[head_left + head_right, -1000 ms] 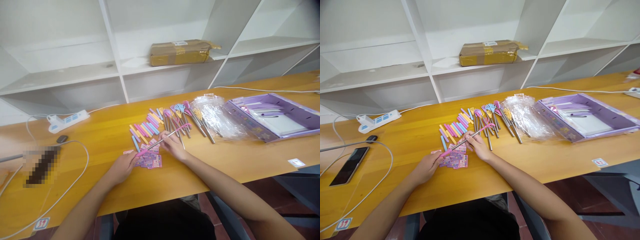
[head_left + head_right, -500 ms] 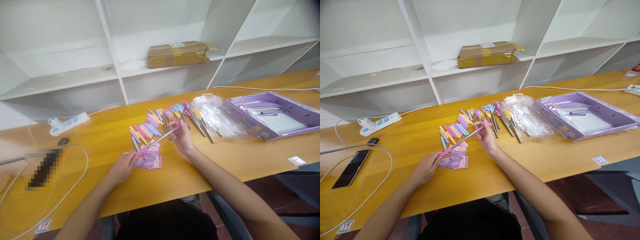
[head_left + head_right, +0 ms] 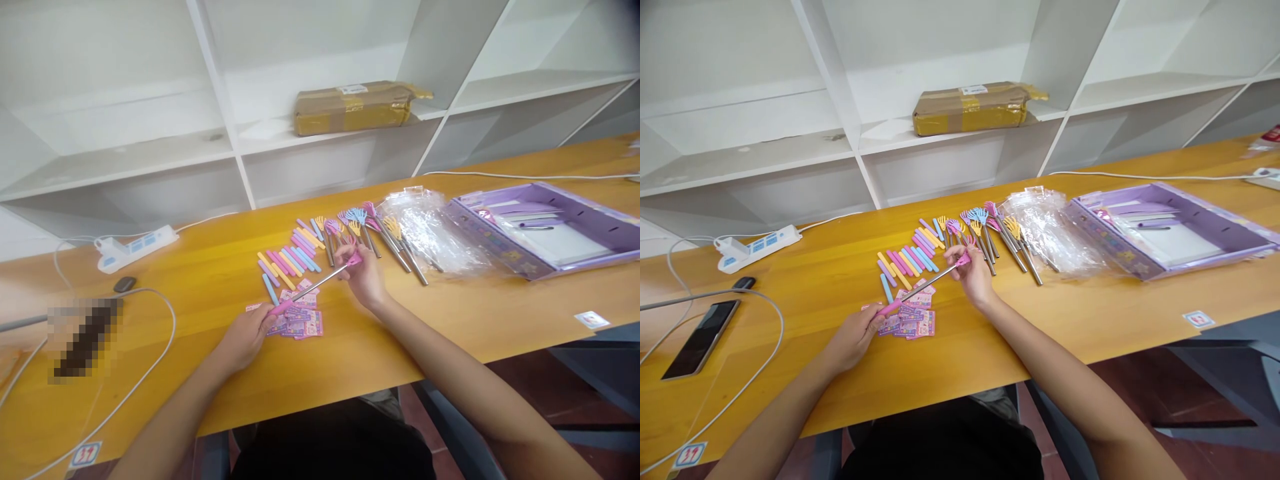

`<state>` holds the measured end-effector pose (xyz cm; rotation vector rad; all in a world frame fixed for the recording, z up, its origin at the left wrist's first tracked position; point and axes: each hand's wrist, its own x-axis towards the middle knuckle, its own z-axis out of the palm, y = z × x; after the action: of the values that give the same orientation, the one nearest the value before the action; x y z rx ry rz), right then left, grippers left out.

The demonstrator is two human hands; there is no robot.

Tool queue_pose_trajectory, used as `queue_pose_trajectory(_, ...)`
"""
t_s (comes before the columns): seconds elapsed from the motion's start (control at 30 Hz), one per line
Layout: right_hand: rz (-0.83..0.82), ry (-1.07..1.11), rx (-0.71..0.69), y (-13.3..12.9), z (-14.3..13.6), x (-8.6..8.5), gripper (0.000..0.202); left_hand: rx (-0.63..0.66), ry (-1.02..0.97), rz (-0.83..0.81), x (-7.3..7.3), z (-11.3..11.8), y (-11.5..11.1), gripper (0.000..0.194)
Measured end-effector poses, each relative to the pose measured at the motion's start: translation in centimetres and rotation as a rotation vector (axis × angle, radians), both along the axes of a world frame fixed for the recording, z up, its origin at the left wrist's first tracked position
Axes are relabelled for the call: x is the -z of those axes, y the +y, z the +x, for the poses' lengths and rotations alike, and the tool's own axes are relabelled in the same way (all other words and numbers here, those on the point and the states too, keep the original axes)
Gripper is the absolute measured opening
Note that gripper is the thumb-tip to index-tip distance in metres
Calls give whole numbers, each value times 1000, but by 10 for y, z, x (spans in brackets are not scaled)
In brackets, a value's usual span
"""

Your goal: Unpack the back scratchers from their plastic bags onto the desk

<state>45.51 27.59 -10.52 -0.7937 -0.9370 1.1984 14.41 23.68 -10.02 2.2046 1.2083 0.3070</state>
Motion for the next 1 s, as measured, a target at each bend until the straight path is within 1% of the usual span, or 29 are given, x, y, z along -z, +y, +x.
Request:
queue_pose_trajectory(0.27,64,-42,-16,0,-3,3,56,24,-26,4,-2,1,-3,42)
queue_pose_trajectory(0.47,94,-126,-86,-5,-11,7,60,35,0,15,-1,2,-5,46)
queue_pose_trajectory(0.73,141,-197,-119,-11,-20,18,67,67,-11,-15,-2,4,-8,50)
queue_pose_trajectory(0.83,158,-206,-168,-18,-28,22,65,68,-48,-33,-3,6,-9,49)
queue_pose_trajectory(1.0,213,-218,-216,-27,-40,23,64,87,-158,-96,-3,11,-11,46)
